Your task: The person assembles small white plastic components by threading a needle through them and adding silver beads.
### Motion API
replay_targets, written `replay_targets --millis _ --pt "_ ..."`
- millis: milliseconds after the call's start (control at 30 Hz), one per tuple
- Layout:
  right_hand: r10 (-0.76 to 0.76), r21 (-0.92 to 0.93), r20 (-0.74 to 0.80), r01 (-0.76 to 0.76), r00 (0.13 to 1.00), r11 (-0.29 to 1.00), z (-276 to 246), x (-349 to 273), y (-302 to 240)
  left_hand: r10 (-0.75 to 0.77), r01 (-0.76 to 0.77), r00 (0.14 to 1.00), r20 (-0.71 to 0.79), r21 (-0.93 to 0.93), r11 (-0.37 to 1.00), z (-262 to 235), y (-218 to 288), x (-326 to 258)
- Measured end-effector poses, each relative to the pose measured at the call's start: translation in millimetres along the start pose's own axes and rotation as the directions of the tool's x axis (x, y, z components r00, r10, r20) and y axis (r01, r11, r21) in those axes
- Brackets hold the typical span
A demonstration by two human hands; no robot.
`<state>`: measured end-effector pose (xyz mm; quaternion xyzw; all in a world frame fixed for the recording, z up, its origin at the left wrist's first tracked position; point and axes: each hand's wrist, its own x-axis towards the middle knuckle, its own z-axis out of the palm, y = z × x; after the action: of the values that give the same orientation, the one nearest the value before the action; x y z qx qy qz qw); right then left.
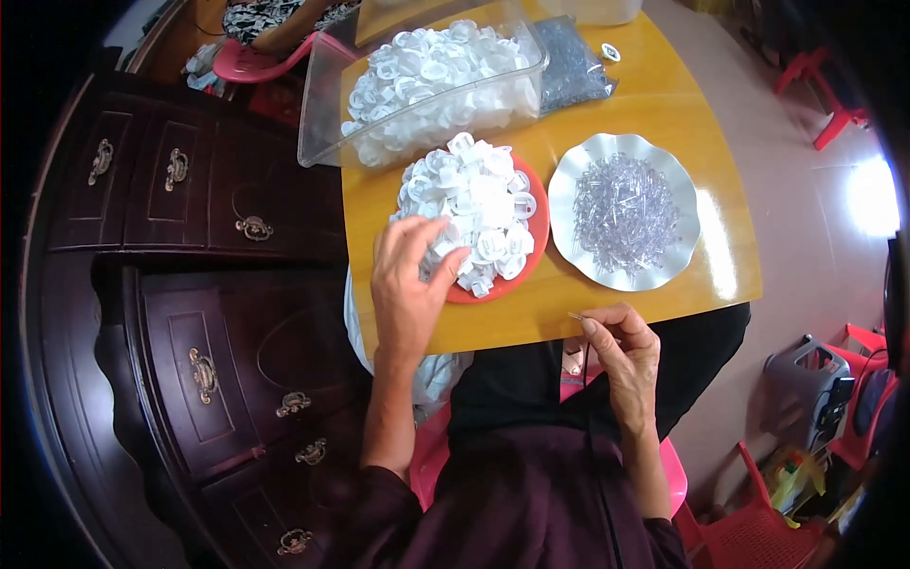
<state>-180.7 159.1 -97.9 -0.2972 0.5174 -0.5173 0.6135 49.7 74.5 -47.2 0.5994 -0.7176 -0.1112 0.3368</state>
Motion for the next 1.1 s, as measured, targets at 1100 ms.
replay_targets --millis 1100 --pt "-0.805 -0.071 -0.134 0.805 0.578 0.589 -5.1 54.8 -179.4 -0.079 0.407 0.908 0.412 -0.911 -0.065 44.9 44.6 -78.6"
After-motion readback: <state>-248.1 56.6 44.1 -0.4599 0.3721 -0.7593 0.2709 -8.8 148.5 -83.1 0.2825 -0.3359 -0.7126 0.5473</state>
